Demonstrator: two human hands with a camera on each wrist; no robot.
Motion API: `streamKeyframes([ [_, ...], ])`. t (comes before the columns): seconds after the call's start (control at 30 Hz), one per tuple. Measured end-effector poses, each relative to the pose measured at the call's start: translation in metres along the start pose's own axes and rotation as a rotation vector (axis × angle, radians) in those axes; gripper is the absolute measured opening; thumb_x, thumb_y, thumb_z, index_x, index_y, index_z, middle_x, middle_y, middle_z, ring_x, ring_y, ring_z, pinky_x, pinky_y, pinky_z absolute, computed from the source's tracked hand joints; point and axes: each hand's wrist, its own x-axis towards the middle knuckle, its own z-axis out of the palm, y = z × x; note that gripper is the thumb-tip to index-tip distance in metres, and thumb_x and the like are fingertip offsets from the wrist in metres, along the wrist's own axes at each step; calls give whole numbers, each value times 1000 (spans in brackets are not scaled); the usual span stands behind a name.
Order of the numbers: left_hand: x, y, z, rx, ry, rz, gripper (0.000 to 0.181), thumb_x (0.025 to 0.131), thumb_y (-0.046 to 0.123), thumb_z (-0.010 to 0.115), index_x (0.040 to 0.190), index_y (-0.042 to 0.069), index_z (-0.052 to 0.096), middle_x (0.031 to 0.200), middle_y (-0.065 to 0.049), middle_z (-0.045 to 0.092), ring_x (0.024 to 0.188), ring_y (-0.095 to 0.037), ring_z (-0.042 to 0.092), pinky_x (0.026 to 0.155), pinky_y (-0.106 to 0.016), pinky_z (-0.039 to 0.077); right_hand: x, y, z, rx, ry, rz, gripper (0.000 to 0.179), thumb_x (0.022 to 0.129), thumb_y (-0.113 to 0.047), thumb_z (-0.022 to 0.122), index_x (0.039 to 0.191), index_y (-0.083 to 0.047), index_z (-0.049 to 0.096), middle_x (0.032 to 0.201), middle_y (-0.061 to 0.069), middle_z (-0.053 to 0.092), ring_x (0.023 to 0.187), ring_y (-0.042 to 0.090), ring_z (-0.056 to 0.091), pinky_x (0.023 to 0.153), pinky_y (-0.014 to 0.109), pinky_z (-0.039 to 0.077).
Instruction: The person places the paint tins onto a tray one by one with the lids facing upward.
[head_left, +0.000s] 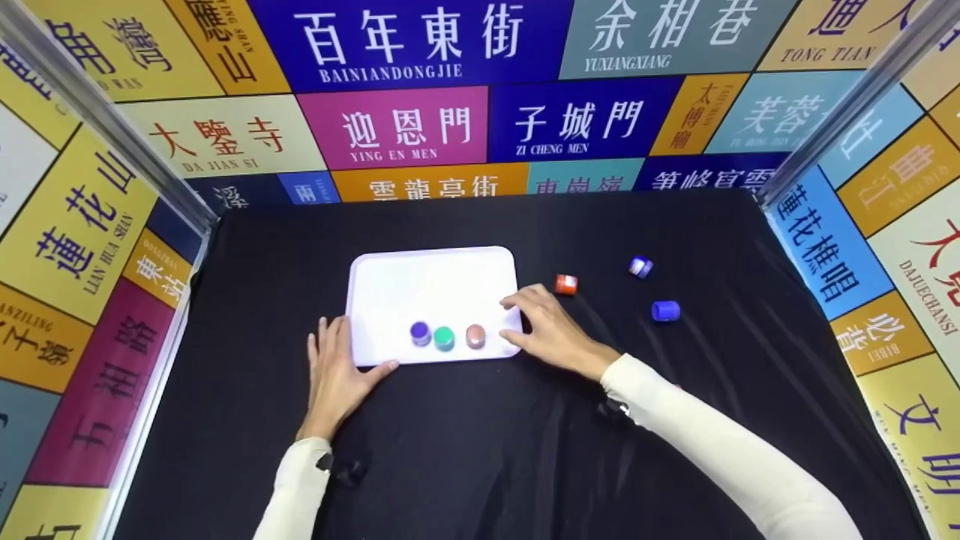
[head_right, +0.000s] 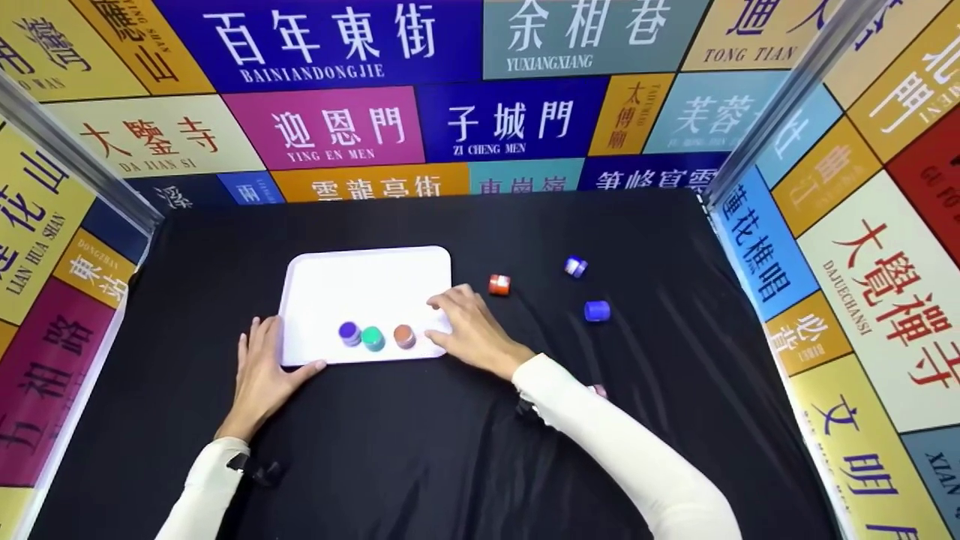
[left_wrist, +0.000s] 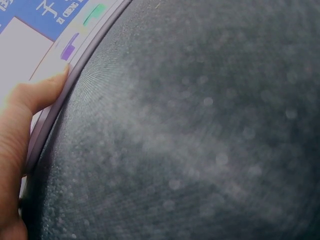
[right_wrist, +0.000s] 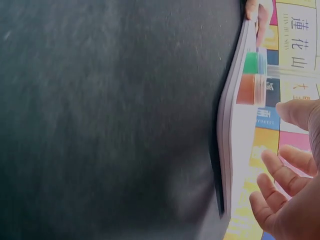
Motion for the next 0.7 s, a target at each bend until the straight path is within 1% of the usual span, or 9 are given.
streamKeyframes([
  [0.1, 0, 0, -1, 0, 1, 1, 122, 81, 62, 91, 166, -7, 36, 168, -31, 39, 166, -53, 15, 136, -64, 0, -1, 4, -6, -13, 8, 2, 43, 93, -18, 88, 129, 2, 73, 122, 10, 74, 122, 32, 59, 109, 48, 49],
  [0.3, -1, 0, -1, 0, 3, 5, 123, 81, 63, 90, 166, -7, 36, 168, -31, 39, 166, -53, 14, 136, -64, 0, -5, 11, -17, -35, 28, -6, 43, 92, -17, 89, 126, 2, 74, 118, 14, 75, 118, 33, 60, 105, 50, 51],
  [0.37, -1, 0, 0, 0, 6, 6, 123, 81, 64, 90, 166, -8, 36, 168, -31, 39, 166, -53, 14, 136, -65, 1, -6, 13, -21, -45, 26, 9, 42, 92, -18, 89, 126, 2, 74, 118, 14, 75, 118, 33, 60, 106, 51, 50],
  [0.43, -2, 0, 0, 0, 9, 8, 123, 81, 63, 90, 166, -7, 36, 168, -31, 39, 166, -53, 15, 135, -66, 1, -7, 17, -24, -57, 21, 29, 43, 93, -19, 89, 127, 1, 74, 119, 13, 74, 119, 33, 59, 112, 53, 48],
  [0.53, -2, 0, 0, 0, 11, 12, 124, 81, 64, 90, 166, -7, 36, 168, -31, 40, 166, -53, 15, 135, -66, 1, -8, 21, -29, -61, 15, 64, 44, 94, -20, 89, 130, 1, 73, 122, 12, 74, 122, 33, 57, 114, 55, 46],
  [0.6, -2, 0, 0, 1, 9, 12, 124, 81, 64, 90, 166, -7, 36, 168, -30, 40, 166, -52, 15, 135, -66, 1, -9, 25, -33, -55, 16, 81, 45, 94, -20, 89, 131, 1, 73, 123, 14, 74, 124, 34, 56, 114, 55, 46],
  [0.7, -1, 0, 0, 5, 3, 10, 124, 81, 64, 90, 167, -7, 35, 168, -30, 39, 166, -52, 14, 135, -65, 1, -10, 31, -38, -40, 29, 96, 46, 94, -18, 89, 132, 2, 72, 124, 18, 73, 124, 35, 55, 109, 52, 47],
])
